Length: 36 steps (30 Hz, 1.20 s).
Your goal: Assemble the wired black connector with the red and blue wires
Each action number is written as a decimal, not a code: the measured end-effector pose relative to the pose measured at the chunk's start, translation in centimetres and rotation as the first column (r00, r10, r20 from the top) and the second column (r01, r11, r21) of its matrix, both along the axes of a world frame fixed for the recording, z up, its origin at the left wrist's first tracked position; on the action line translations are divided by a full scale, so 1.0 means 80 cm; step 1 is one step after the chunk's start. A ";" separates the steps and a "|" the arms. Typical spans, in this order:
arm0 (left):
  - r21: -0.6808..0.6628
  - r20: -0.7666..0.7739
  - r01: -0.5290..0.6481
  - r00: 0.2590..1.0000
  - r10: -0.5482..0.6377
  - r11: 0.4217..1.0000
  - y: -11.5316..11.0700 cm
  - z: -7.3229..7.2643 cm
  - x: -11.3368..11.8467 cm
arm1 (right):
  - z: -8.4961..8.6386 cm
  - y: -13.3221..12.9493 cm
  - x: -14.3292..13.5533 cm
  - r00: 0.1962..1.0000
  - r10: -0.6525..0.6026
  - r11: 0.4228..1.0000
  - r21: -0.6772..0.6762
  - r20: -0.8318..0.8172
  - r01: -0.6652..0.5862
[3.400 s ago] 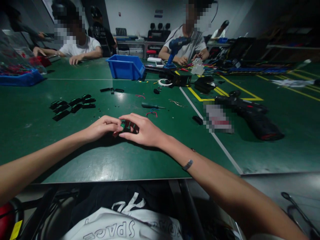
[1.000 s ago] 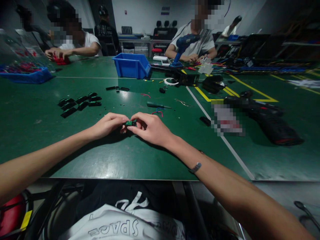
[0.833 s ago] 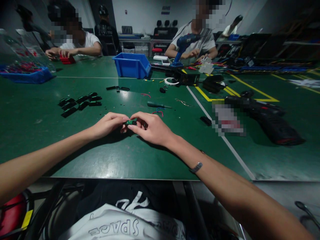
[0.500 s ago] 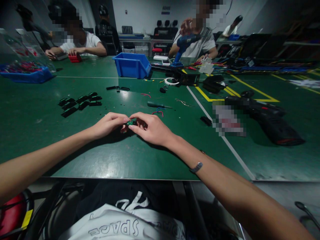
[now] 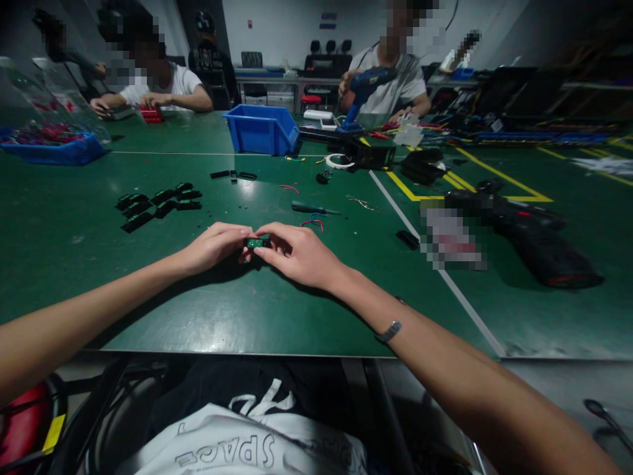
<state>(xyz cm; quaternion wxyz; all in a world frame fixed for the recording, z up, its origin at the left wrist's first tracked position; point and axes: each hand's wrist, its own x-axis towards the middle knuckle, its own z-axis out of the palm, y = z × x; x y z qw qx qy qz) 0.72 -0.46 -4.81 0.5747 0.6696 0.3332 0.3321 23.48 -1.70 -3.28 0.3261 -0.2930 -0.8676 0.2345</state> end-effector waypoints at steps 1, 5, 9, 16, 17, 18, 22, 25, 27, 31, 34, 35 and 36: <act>0.000 -0.001 0.001 1.000 -0.001 1.000 0.000 0.000 0.000 | 0.000 0.000 0.000 1.000 0.000 1.000 0.000 0.000 0.000; 0.035 -0.058 -0.002 0.998 0.005 0.999 -0.002 0.005 -0.001 | -0.001 0.000 0.000 1.000 0.005 1.000 -0.001 -0.004 -0.005; 0.060 -0.099 0.009 0.995 -0.003 0.998 -0.005 0.010 -0.002 | -0.002 0.001 0.000 1.000 0.006 1.000 -0.006 -0.012 -0.006; 0.066 0.003 -0.058 0.998 0.058 0.996 -0.004 0.009 0.001 | -0.003 0.003 0.001 0.999 -0.011 1.000 0.029 -0.032 0.012; 0.088 0.014 -0.080 0.997 0.079 0.993 -0.004 0.009 0.002 | -0.004 0.004 0.001 0.999 -0.031 0.999 0.033 -0.038 0.033; 0.116 0.020 -0.107 0.994 0.105 0.988 -0.003 0.010 0.002 | -0.005 0.005 0.002 0.998 -0.053 0.998 0.033 -0.046 0.055; 0.238 0.052 -0.230 0.973 0.224 0.944 0.002 0.009 0.000 | -0.010 0.011 0.004 0.994 -0.089 0.996 0.005 -0.064 0.090; 0.315 0.063 -0.274 0.961 0.268 0.909 0.006 0.006 -0.003 | -0.013 0.014 0.005 0.995 -0.088 0.996 -0.009 -0.054 0.087; 0.367 0.036 -0.266 0.962 0.272 0.891 0.008 0.004 -0.004 | -0.013 0.014 0.005 0.995 -0.086 0.996 -0.016 -0.043 0.085; 0.429 -0.017 -0.249 0.959 0.284 0.868 0.007 0.003 -0.005 | -0.013 0.014 0.004 0.996 -0.085 0.996 -0.023 -0.040 0.084; 0.428 -0.017 -0.262 0.955 0.297 0.865 0.006 0.003 -0.004 | -0.014 0.014 0.004 0.995 -0.088 0.996 -0.024 -0.045 0.087; 0.423 -0.019 -0.263 0.954 0.299 0.867 0.006 0.003 -0.004 | -0.014 0.014 0.004 0.995 -0.087 0.996 -0.027 -0.047 0.086; 0.418 -0.023 -0.262 0.954 0.298 0.870 0.005 0.003 -0.004 | -0.014 0.014 0.004 0.995 -0.085 0.996 -0.031 -0.049 0.084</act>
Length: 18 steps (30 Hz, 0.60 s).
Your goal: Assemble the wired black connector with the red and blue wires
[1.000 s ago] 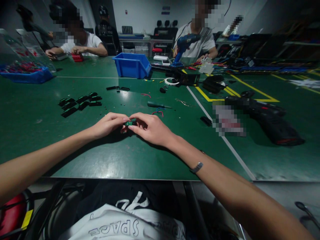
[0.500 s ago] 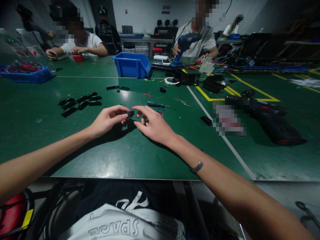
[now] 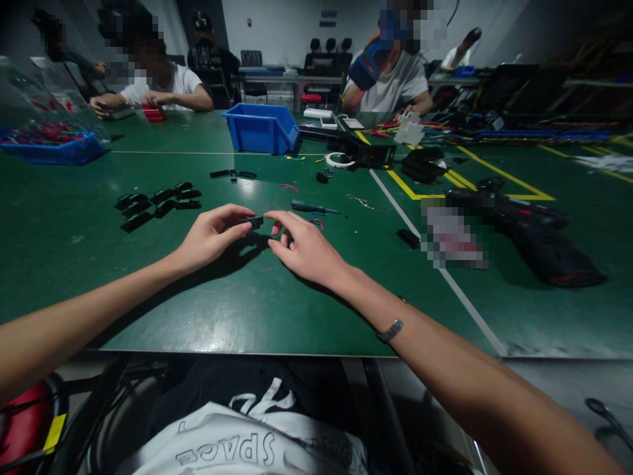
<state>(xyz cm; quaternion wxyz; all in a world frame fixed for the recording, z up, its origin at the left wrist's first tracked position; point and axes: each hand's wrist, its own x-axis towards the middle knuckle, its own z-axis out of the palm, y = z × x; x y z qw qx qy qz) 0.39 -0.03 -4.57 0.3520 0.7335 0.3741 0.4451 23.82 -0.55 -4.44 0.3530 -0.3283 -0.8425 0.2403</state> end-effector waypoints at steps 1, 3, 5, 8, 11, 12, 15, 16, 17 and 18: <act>-0.005 -0.004 0.002 1.000 -0.002 1.000 -0.001 0.000 0.000 | 0.000 0.000 0.000 1.000 0.002 1.000 -0.005 -0.001 -0.002; -0.011 -0.011 0.010 1.000 -0.010 1.000 -0.002 0.002 0.001 | 0.000 0.000 0.000 1.000 0.004 1.000 -0.012 0.000 -0.004; -0.014 -0.018 0.021 1.000 -0.021 1.000 -0.003 0.003 0.001 | 0.001 0.000 0.000 1.000 0.004 1.000 -0.019 0.002 -0.004; -0.026 -0.031 0.030 0.999 -0.031 0.999 -0.005 0.004 0.002 | 0.002 -0.001 -0.001 1.000 0.009 1.000 -0.026 0.003 -0.009; -0.040 -0.032 0.036 0.999 -0.037 0.999 -0.005 0.004 0.002 | 0.002 -0.001 -0.001 1.000 0.014 0.999 -0.032 0.001 -0.014; -0.042 -0.034 0.038 0.999 -0.039 0.998 -0.005 0.004 0.002 | 0.002 -0.002 -0.002 1.000 0.014 0.999 -0.032 -0.001 -0.014; -0.046 -0.044 0.048 0.998 -0.050 0.998 -0.006 0.004 0.003 | 0.004 -0.003 -0.003 1.000 0.014 0.999 -0.031 -0.002 -0.014; -0.048 -0.044 0.052 0.998 -0.054 0.998 -0.007 0.004 0.003 | 0.005 -0.004 -0.003 1.000 0.014 0.999 -0.030 -0.002 -0.014; -0.052 -0.043 0.057 0.997 -0.059 0.997 -0.007 0.004 0.003 | 0.006 -0.005 -0.003 1.000 0.013 1.000 -0.028 -0.001 -0.013; -0.056 -0.040 0.062 0.997 -0.064 0.997 -0.007 0.005 0.003 | 0.007 -0.006 -0.003 1.000 0.011 1.000 -0.023 -0.001 -0.011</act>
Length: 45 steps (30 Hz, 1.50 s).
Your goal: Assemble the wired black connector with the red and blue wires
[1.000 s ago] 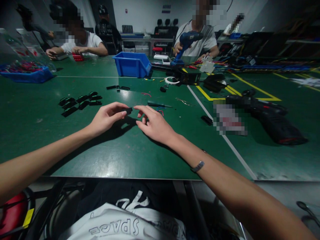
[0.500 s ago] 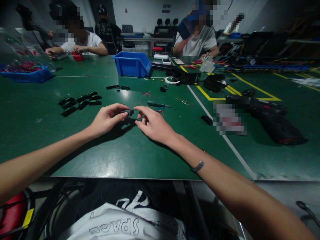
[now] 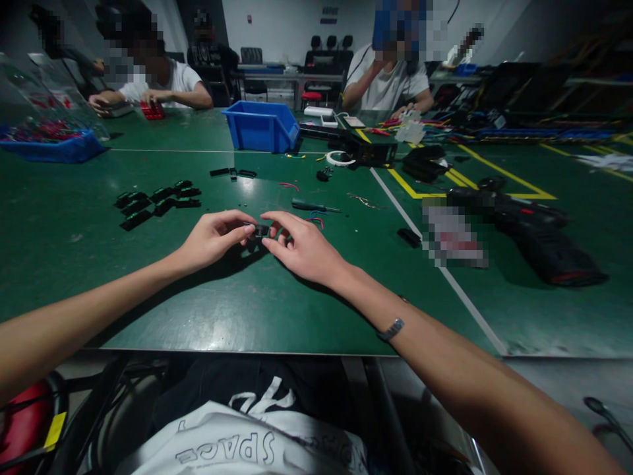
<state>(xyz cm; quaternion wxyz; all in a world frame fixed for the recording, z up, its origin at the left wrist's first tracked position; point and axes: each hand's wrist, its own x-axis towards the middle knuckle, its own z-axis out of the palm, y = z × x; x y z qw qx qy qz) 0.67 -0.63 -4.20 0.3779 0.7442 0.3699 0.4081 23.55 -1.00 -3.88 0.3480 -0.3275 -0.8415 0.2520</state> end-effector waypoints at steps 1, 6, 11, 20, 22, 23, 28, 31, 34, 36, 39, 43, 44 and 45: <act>-0.005 0.003 0.005 1.000 -0.005 1.000 0.000 0.000 0.000 | 0.001 -0.001 0.000 1.000 -0.003 1.000 0.008 0.001 0.003; -0.033 0.027 0.019 0.999 -0.018 0.999 0.000 -0.002 0.000 | 0.005 -0.002 0.000 0.999 -0.016 0.997 0.070 0.029 0.014; -0.067 0.035 0.046 0.998 -0.044 0.997 -0.001 -0.001 0.000 | 0.005 0.000 0.001 0.999 0.009 0.994 0.112 0.048 -0.014; -0.088 0.011 0.068 0.998 -0.067 0.994 -0.005 0.003 0.002 | 0.006 -0.001 0.002 0.998 0.023 0.994 0.105 0.054 -0.029; -0.098 0.006 0.075 0.997 -0.074 0.992 -0.005 0.003 0.002 | 0.006 -0.001 0.002 0.998 0.026 0.995 0.096 0.058 -0.032; -0.102 0.002 0.077 0.997 -0.077 0.992 -0.005 0.003 0.002 | 0.006 -0.001 0.002 0.998 0.027 0.995 0.092 0.059 -0.033; -0.103 -0.035 0.082 0.996 -0.086 0.991 -0.006 0.003 0.001 | 0.007 -0.002 0.002 0.997 0.034 0.995 0.088 0.064 -0.039; -0.085 -0.067 0.080 0.994 -0.085 0.993 -0.007 0.004 0.000 | 0.006 -0.002 0.002 0.997 0.039 0.994 0.100 0.067 -0.045; -0.068 -0.105 0.068 0.992 -0.075 0.995 -0.007 0.005 0.000 | 0.006 -0.002 0.001 0.997 0.043 0.993 0.107 0.072 -0.050; -0.060 -0.124 0.060 0.990 -0.068 0.996 -0.008 0.006 0.001 | 0.006 -0.002 0.001 0.996 0.047 0.993 0.107 0.073 -0.055; -0.055 -0.132 0.064 0.989 -0.071 0.996 -0.008 0.007 0.001 | 0.007 -0.002 0.001 0.996 0.053 0.993 0.105 0.074 -0.060; -0.046 -0.130 0.073 0.988 -0.078 0.996 -0.008 0.007 0.001 | 0.008 -0.002 0.001 0.996 0.052 0.993 0.101 0.078 -0.060; -0.043 -0.131 0.073 0.988 -0.078 0.996 -0.008 0.007 0.001 | 0.008 -0.002 0.001 0.996 0.052 0.993 0.099 0.079 -0.060; -0.042 -0.130 0.074 0.988 -0.079 0.996 -0.008 0.007 0.001 | 0.008 -0.003 0.001 0.995 0.053 0.993 0.098 0.079 -0.061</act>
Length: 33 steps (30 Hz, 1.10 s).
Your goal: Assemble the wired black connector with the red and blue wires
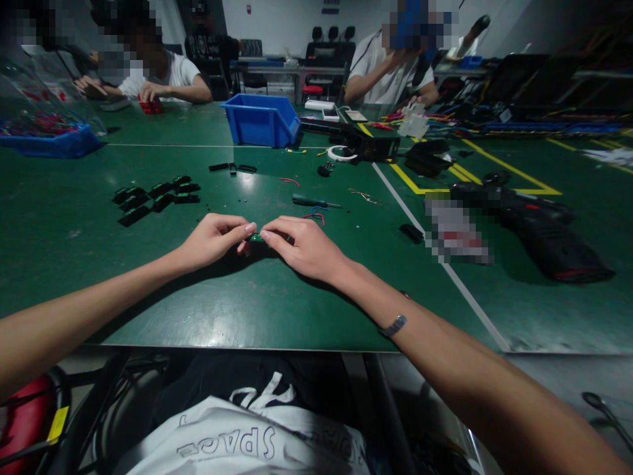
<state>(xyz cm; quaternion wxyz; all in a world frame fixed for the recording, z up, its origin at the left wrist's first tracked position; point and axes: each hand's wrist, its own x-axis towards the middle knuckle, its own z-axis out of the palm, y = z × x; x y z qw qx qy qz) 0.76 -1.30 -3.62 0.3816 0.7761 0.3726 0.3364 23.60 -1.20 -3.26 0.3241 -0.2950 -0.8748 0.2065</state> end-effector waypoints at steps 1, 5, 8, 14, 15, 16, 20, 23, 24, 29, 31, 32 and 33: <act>0.001 0.001 0.001 1.000 -0.001 1.000 0.000 0.000 0.000 | 0.000 0.000 0.000 1.000 0.000 1.000 -0.001 0.000 0.000; -0.007 0.008 0.003 1.000 -0.003 1.000 0.000 -0.001 0.000 | 0.000 0.000 0.001 1.000 -0.001 1.000 -0.001 -0.001 0.001; -0.016 0.012 0.000 1.000 0.001 1.000 0.000 -0.001 0.001 | 0.000 0.000 0.001 1.000 0.001 1.000 0.001 -0.001 -0.001; -0.014 0.012 -0.003 1.000 0.003 1.000 -0.001 -0.001 0.001 | 0.000 0.000 0.000 1.000 0.000 1.000 -0.010 0.003 0.000; -0.012 0.013 -0.002 1.000 0.002 1.000 -0.001 -0.001 0.001 | 0.000 0.000 0.000 1.000 0.000 1.000 -0.012 0.002 0.000; -0.010 0.013 -0.001 1.000 0.001 1.000 0.000 -0.001 0.001 | 0.000 0.000 0.000 1.000 0.002 1.000 -0.015 0.002 -0.002; 0.003 0.007 0.003 1.000 -0.003 1.000 0.001 -0.002 0.001 | 0.001 0.001 0.000 1.000 0.004 1.000 -0.014 0.005 -0.004; 0.004 -0.002 -0.004 1.000 0.004 1.000 0.001 -0.002 0.000 | 0.001 0.001 0.000 1.000 0.003 1.000 -0.011 0.004 -0.003; 0.004 -0.004 -0.005 1.000 0.005 1.000 0.001 -0.003 0.000 | 0.001 0.001 -0.001 1.000 0.002 1.000 -0.010 0.003 -0.002; 0.009 -0.008 -0.005 1.000 0.005 1.000 0.000 -0.002 0.000 | 0.000 0.000 -0.001 1.000 0.001 1.000 -0.007 0.005 -0.001; 0.007 -0.008 -0.006 1.000 0.006 1.000 0.000 -0.002 0.001 | 0.000 0.000 -0.001 1.000 0.002 1.000 -0.007 0.005 -0.002; 0.004 -0.007 -0.006 1.000 0.006 1.000 0.000 -0.003 0.001 | 0.000 0.000 -0.001 1.000 0.002 1.000 -0.007 0.004 -0.002; 0.002 -0.007 -0.006 1.000 0.006 1.000 0.000 -0.003 0.001 | 0.000 0.000 -0.001 1.000 0.001 1.000 -0.006 0.003 -0.001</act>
